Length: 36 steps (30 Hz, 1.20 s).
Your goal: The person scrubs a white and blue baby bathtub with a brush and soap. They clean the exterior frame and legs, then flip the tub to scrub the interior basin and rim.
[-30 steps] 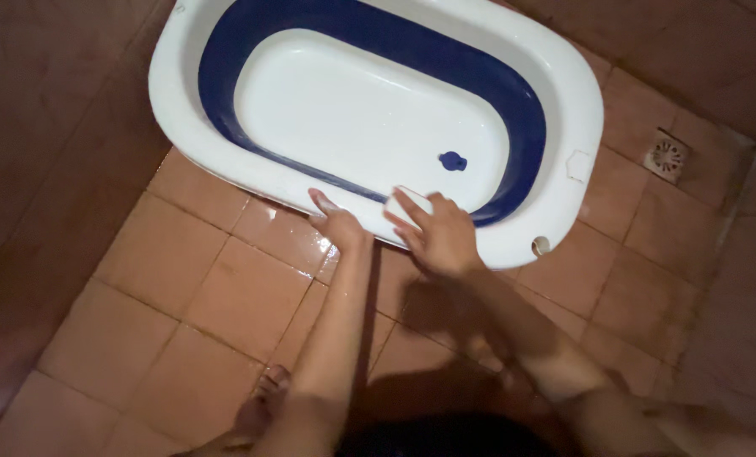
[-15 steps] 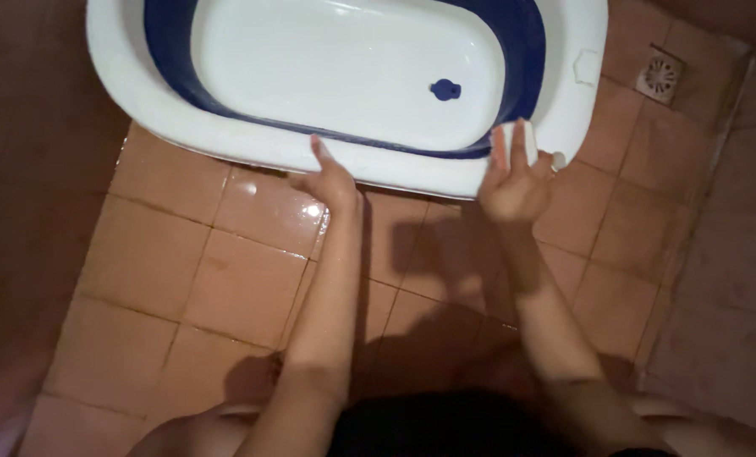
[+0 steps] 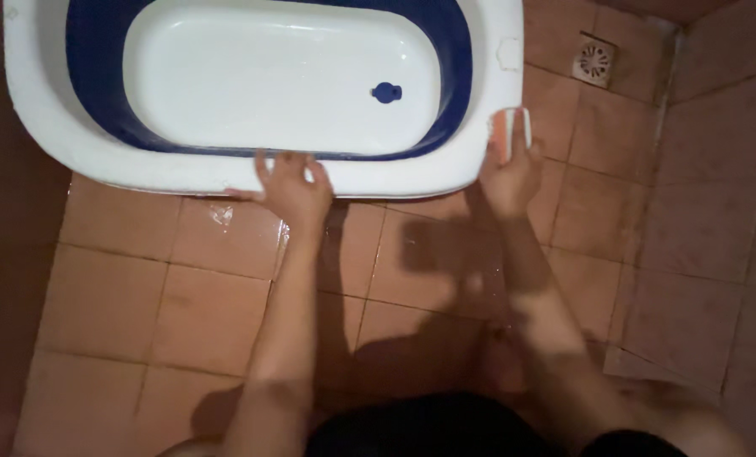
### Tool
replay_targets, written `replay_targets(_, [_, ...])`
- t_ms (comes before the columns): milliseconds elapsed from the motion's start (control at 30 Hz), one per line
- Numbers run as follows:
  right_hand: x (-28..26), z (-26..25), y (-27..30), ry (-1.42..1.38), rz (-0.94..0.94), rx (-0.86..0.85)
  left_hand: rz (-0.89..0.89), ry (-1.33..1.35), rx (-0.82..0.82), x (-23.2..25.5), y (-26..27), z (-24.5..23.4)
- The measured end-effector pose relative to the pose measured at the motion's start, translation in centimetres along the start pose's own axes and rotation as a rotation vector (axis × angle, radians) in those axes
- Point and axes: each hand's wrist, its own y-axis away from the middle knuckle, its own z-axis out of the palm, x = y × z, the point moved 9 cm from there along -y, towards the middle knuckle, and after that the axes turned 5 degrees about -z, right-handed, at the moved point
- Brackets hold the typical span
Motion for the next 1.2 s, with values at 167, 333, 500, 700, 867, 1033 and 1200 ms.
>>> replay_targets(167, [-4.3,5.1,1.9,-0.037,-0.404,0.025,0.370,0.035,-0.090,8.6,1.8,3.5])
replay_targets(333, [3.1,3.5,1.7,-0.598,0.063,0.214,0.395,0.071,-0.054,9.7,2.5,3.8])
replay_targets(500, [6.4,2.2,0.9,-0.395,-0.094,0.300,0.412,0.093,-0.002,9.6,2.1,2.7])
replay_targets(700, [6.6,3.3,4.3,-0.313,-0.254,0.312,0.419,0.066,-0.029,9.2,2.6,3.4])
replay_targets(867, [6.2,1.7,2.1,-0.290,-0.302,0.307,0.445,0.022,-0.006,9.3,2.1,3.4])
replay_targets(1033, [6.0,-0.2,-7.3,-0.035,-0.030,0.212,0.460,0.032,-0.031,8.8,2.7,2.8])
replay_targets(1200, [1.5,-0.7,-4.9,-0.189,0.002,0.065,0.369,0.032,-0.040,5.9,3.9,0.7])
